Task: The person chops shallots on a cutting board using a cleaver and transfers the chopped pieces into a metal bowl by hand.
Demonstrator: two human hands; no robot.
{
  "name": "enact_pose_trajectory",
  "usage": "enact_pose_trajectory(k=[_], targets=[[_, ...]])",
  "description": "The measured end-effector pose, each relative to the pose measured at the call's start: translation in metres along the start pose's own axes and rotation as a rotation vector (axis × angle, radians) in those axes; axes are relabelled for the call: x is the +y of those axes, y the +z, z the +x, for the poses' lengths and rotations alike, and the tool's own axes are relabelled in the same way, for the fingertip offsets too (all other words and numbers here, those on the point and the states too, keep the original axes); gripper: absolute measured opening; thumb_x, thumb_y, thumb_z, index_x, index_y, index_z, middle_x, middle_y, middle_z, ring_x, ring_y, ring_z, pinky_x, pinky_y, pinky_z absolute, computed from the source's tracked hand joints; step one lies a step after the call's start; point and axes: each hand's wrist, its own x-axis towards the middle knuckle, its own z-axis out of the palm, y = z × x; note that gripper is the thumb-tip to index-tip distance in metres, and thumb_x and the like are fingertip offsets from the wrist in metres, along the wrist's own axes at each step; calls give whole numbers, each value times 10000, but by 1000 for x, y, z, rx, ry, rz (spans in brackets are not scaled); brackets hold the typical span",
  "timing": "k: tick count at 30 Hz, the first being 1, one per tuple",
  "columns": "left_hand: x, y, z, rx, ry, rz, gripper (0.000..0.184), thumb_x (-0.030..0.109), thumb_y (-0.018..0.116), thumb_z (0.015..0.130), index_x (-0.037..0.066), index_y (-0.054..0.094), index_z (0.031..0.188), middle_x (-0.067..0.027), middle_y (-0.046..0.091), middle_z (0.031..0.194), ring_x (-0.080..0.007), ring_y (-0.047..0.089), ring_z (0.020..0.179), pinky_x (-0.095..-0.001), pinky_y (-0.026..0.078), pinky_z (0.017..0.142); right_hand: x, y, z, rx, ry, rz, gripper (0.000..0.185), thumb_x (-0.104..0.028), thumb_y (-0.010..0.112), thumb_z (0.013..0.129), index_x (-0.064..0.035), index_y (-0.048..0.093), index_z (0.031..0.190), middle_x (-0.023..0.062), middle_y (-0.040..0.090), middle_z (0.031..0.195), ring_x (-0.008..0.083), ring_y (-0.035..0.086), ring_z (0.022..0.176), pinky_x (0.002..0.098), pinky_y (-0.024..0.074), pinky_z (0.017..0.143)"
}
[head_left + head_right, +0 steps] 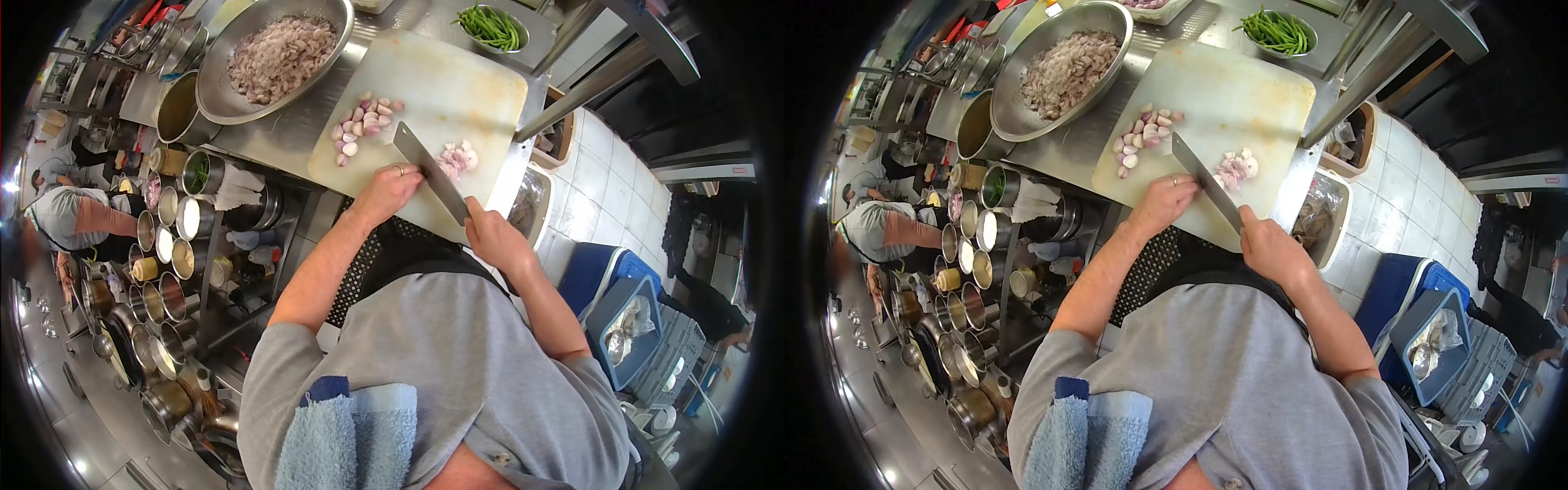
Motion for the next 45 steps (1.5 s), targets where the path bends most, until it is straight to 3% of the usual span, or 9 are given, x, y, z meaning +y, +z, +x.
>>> enact_pose_trajectory(k=[5,11,16,18,21,24,27,36,45], targets=[[2,-14,-6,132,-158,-68,143,2,645,836,7,708,964,-144,698,1008,-330,669,886,-397,542,812,-3,-28,-14,48,17,2,238,-126,529,961,8,465,1149,334,619,797,514,606,833,586,444,738],[-14,-67,-11,204,-367,512,196,58,685,817,6,713,1004,-155,701,1008,-322,644,988,-408,497,909,6,-22,-21,-142,33,115,228,-144,522,969,17,484,1126,334,624,789,520,603,859,584,449,747],[-33,-62,-3,40,-348,660,232,97,702,812,23,710,1031,-139,705,943,-333,654,925,-415,522,852,24,-24,-9,-103,144,254,219,-139,512,990,29,466,1122,217,583,622,293,594,489,428,473,517],[-26,-58,0,47,-368,639,237,105,703,831,30,709,1056,-130,708,914,-319,671,891,-395,546,802,21,-29,-8,-125,179,255,220,-138,509,990,26,462,1129,237,595,651,319,610,516,443,483,539],[3,-39,4,127,-602,-237,217,121,711,863,33,714,1061,-122,715,909,-278,695,865,-359,565,747,21,-24,-9,-96,171,259,220,-141,505,992,24,458,1130,270,610,705,368,630,570,468,497,584],[18,-8,8,-49,-632,-350,176,122,711,887,17,721,1028,-116,724,940,-245,701,895,-339,566,761,22,-19,-10,-63,158,220,216,-141,504,990,17,459,1130,310,622,776,429,643,651,506,498,641],[17,4,3,187,-322,-67,135,99,696,890,4,727,981,-123,725,948,-260,700,883,-342,565,768,27,-10,-10,36,17,80,223,-124,505,978,18,452,1141,330,626,796,471,644,718,544,489,683],[14,-8,21,-91,-215,-87,124,14,683,800,5,727,915,-169,700,903,-341,673,833,-397,542,760,7,0,-12,26,-102,-116,183,-38,495,921,39,428,1073,300,610,666,476,640,686,562,498,638],[10,-6,25,-116,-183,-42,122,18,644,788,14,735,869,-169,688,860,-351,655,842,-420,538,796,11,-8,-7,-38,-59,-114,179,-57,478,945,31,418,1089,315,609,695,498,622,719,593,459,678]])
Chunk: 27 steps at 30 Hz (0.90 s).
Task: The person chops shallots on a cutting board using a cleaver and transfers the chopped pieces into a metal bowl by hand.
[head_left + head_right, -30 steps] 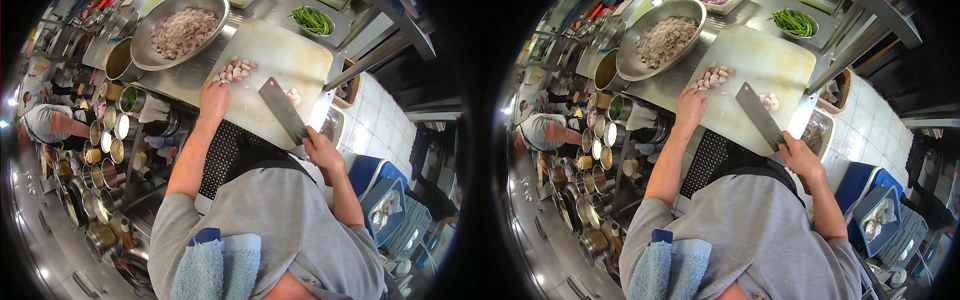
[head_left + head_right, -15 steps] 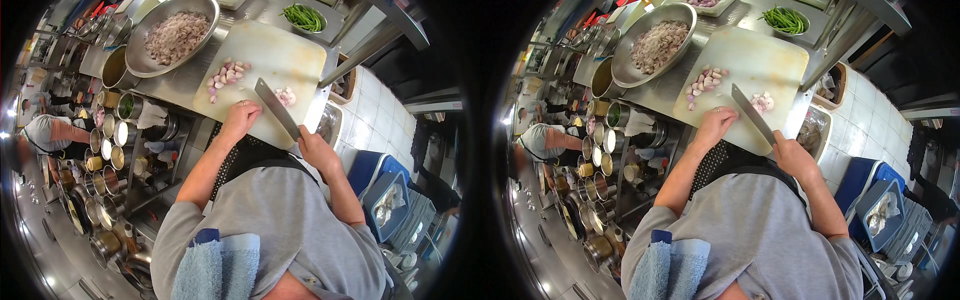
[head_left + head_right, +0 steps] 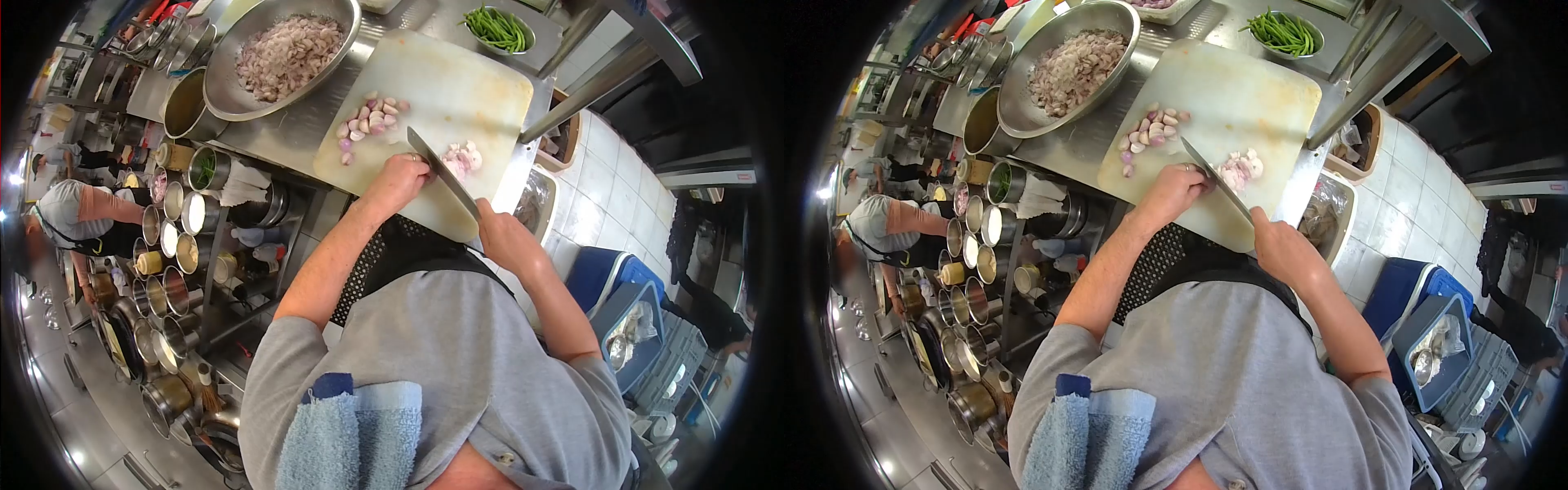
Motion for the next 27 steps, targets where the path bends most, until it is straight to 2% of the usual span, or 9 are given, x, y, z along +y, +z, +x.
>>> enact_pose_trajectory(k=[8,11,14,17,20,23,27], targets=[[1,4,-5,43,-6,-2,117,21,649,802,14,736,880,-165,685,872,-333,659,843,-402,542,793,-1,9,12,10,-13,-5,192,-54,476,945,25,417,1110,305,615,711,490,624,727,583,462,679],[0,3,-10,55,0,36,116,19,654,801,10,733,884,-168,685,876,-335,659,850,-405,541,797,-15,-4,1,57,-48,11,146,-16,485,902,29,406,1016,301,608,668,489,628,690,573,487,653],[-5,6,-7,61,10,30,135,-4,660,794,15,732,908,-165,682,889,-342,657,840,-404,536,769,-11,4,2,49,-11,5,147,-17,487,904,27,406,1018,306,605,669,492,624,680,573,485,644],[-4,6,-10,81,9,-7,157,-22,657,786,14,730,920,-162,682,903,-343,657,846,-397,535,765,-6,7,12,51,-31,24,228,-65,488,951,43,416,1137,314,608,698,490,624,720,582,459,678],[-4,6,-10,96,3,-16,161,-26,653,781,8,727,921,-162,688,918,-342,659,857,-390,539,777,-14,-4,-3,-15,15,37,234,-72,485,955,47,415,1144,316,615,710,490,627,730,582,461,685],[-3,9,-12,98,3,-14,156,-21,657,782,6,725,920,-162,691,923,-342,661,857,-392,540,781,-5,11,11,7,20,41,239,-80,491,956,43,420,1149,322,622,728,495,629,743,587,461,696],[-7,10,-11,130,32,19,141,-9,663,792,8,724,918,-160,693,925,-342,662,855,-399,539,781,-17,-5,1,-7,25,72,269,-107,504,962,41,424,1172,327,626,746,500,630,764,588,465,715]])
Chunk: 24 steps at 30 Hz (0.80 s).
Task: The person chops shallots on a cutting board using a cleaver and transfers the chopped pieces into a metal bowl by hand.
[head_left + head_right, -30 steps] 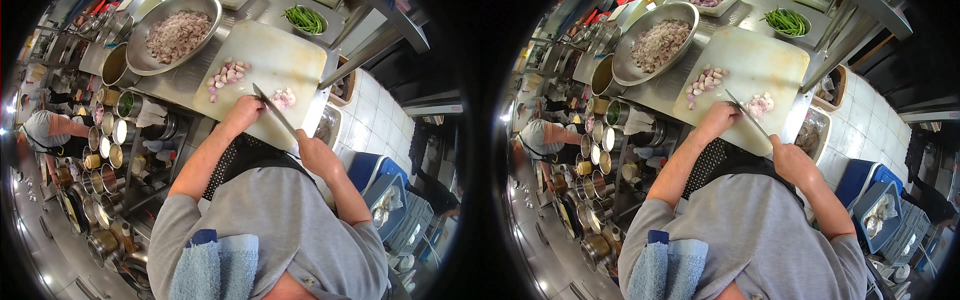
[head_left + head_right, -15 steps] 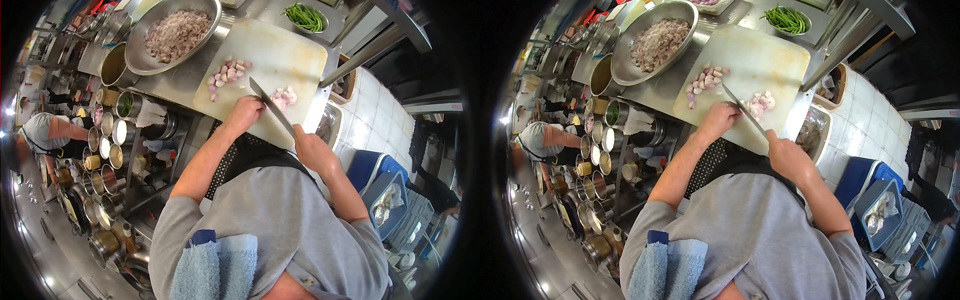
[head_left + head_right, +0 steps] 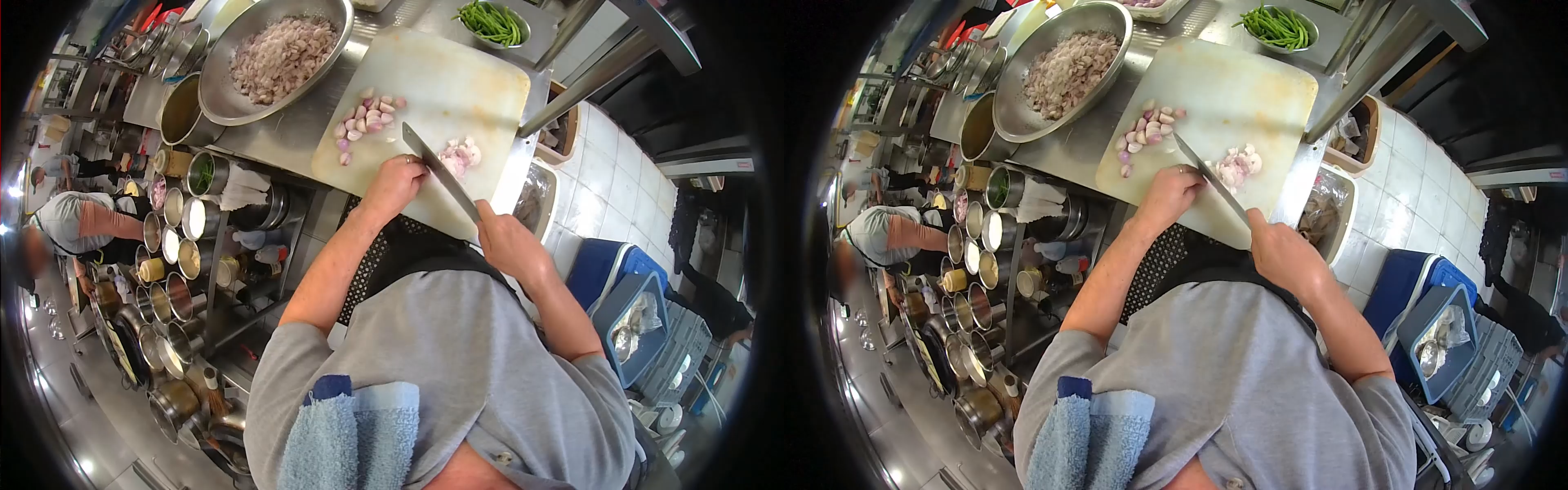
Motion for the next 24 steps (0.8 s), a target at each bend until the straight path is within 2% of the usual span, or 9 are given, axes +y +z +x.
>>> enact_pose_trajectory(k=[5,9,10,12,15,18,21,22,24], targets=[[8,-2,-2,-8,-60,-12,113,-6,660,803,15,715,900,-141,693,943,-331,659,885,-386,541,799,10,6,13,23,47,13,291,-134,516,969,19,432,1201,340,636,817,500,631,811,595,462,746],[6,0,1,127,91,-30,84,-11,661,792,16,702,860,-128,667,879,-326,632,885,-406,520,815,32,-5,6,76,83,173,219,-161,518,979,1,478,1120,299,627,781,446,613,665,514,465,669],[0,2,2,77,117,-35,85,-9,662,796,14,701,867,-129,667,888,-324,636,874,-401,522,800,25,-14,3,-12,209,258,218,-173,519,987,14,483,1091,248,599,706,380,589,590,466,458,620],[-9,-2,7,-26,169,-40,86,-6,663,804,10,699,880,-131,667,907,-321,642,851,-391,525,770,25,-14,3,-46,202,224,236,-169,503,995,20,467,1132,278,622,761,368,627,594,474,489,624],[2,-3,6,-94,-211,-120,106,28,651,869,18,712,954,-127,683,1017,-301,670,881,-354,544,787,18,-13,0,-52,217,239,245,-167,499,997,22,462,1148,303,635,790,386,654,622,496,501,638],[20,-15,3,-48,-319,-156,116,29,632,894,13,710,978,-136,689,1047,-291,675,884,-352,546,798,28,-3,0,18,158,225,242,-160,504,991,18,464,1150,319,637,800,423,662,669,525,493,655],[2,-15,0,26,-33,-87,124,26,643,883,15,710,986,-128,697,1038,-289,676,895,-355,547,813,35,13,-2,146,34,138,230,-147,510,984,17,457,1136,310,628,760,465,636,697,536,482,669],[-5,-15,0,-29,17,-63,130,27,647,877,20,711,990,-122,698,1036,-290,676,904,-356,547,818,34,15,-2,193,-16,99,224,-142,513,983,18,454,1128,302,623,738,480,622,703,536,479,673],[-15,-15,5,-135,120,-14,144,28,656,866,32,715,997,-110,701,1033,-293,676,921,-359,546,828,26,16,-1,117,17,50,235,-127,512,976,22,440,1142,319,625,756,498,621,750,565,470,699]])
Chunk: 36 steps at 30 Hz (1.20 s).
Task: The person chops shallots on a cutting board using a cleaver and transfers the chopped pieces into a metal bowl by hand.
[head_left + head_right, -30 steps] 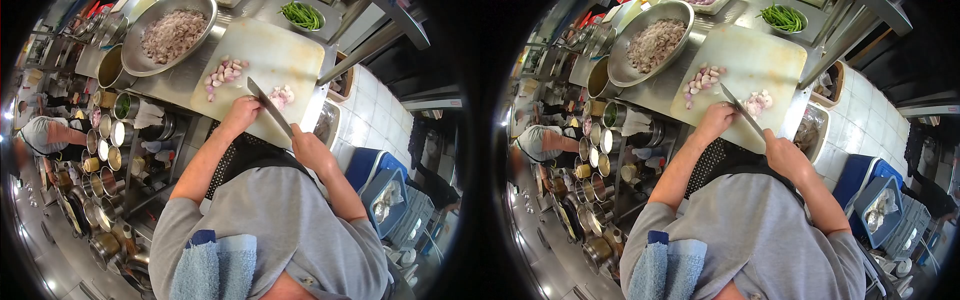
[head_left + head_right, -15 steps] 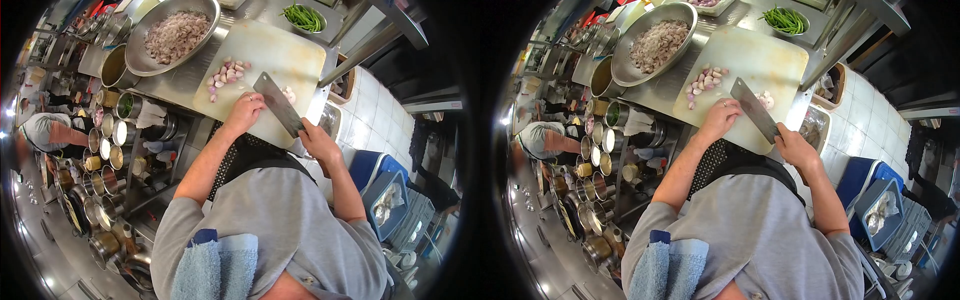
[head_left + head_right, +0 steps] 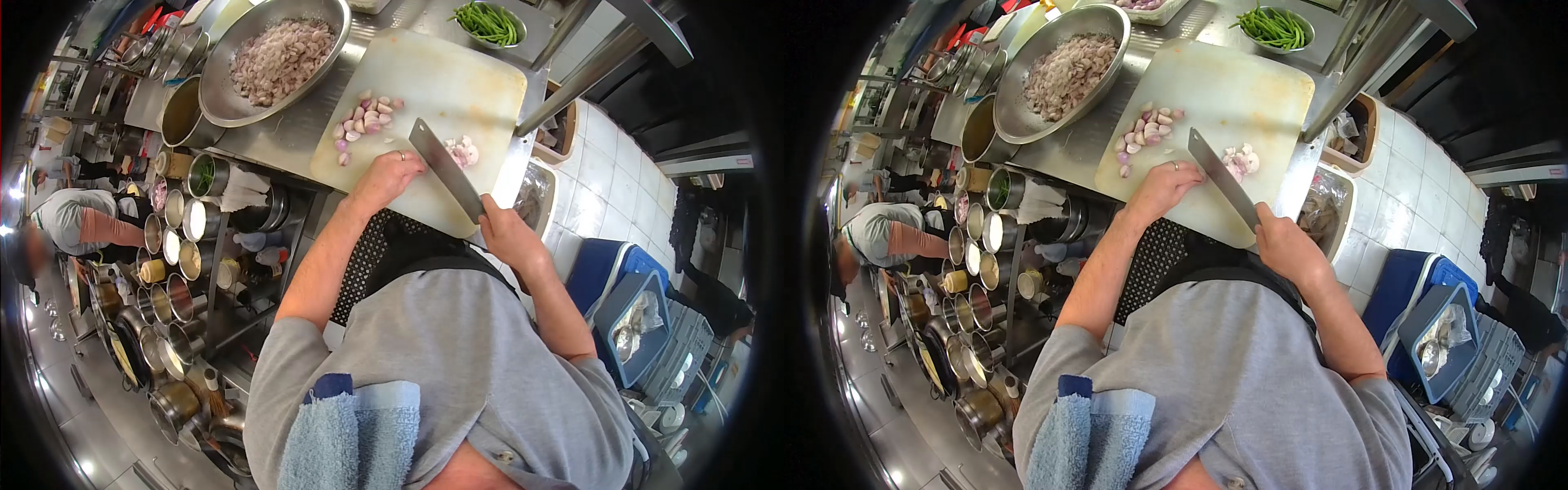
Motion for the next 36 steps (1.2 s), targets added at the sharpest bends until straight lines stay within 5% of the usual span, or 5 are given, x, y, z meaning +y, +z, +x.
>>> enact_pose_trajectory(k=[13,36], targets=[[-5,7,-1,50,37,104,196,6,660,815,33,713,1002,-118,711,1035,-295,682,935,-357,561,816,-22,-4,7,-34,-79,-123,136,4,474,888,40,410,1002,301,605,651,485,636,669,569,500,639],[-4,14,-5,170,73,112,170,-22,654,793,20,705,949,-120,710,975,-297,686,883,-369,568,775,-22,1,4,-34,-56,-74,149,-38,476,925,34,404,1034,309,612,691,493,627,694,595,476,662]])
